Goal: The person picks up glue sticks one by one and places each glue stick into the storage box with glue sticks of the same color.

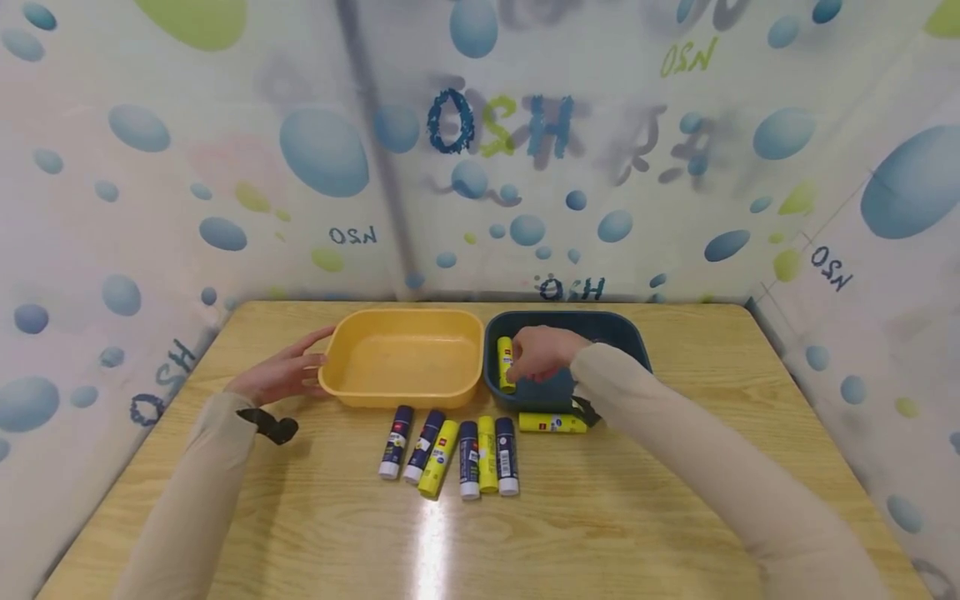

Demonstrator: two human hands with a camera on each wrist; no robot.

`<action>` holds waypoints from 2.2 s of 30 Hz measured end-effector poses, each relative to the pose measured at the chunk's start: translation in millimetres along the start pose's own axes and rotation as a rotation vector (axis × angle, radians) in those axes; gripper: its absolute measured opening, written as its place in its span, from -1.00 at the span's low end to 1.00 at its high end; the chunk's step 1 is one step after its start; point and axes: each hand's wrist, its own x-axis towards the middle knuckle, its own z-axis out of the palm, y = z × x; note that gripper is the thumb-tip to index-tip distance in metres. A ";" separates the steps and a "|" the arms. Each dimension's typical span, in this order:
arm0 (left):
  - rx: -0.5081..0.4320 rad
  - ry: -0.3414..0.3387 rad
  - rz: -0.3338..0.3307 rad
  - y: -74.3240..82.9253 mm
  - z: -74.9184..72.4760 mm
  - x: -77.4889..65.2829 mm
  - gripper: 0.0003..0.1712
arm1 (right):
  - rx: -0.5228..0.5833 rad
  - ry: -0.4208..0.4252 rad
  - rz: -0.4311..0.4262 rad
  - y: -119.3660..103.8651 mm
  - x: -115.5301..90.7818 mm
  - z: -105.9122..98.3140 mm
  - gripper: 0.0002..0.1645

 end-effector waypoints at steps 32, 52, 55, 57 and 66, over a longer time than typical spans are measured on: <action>0.028 -0.001 -0.008 -1.1 -2.1 0.5 -0.21 | -0.003 -0.025 -0.197 14.7 -54.6 55.0 -0.63; 0.020 -0.017 -0.007 1.2 0.5 -1.5 -0.19 | -0.057 0.044 -0.198 32.3 -70.3 84.6 -0.25; 0.015 -0.017 -0.006 0.1 -0.4 -1.0 -0.19 | -0.079 0.074 -0.203 39.0 -69.8 87.5 -0.25; 0.008 -0.015 -0.005 0.5 -0.3 -1.3 -0.19 | -0.091 0.091 -0.196 42.0 -69.4 89.0 -0.25; 0.020 -0.017 -0.001 0.1 -0.2 -1.3 -0.19 | -0.124 0.131 -0.129 48.0 -64.7 96.6 -0.23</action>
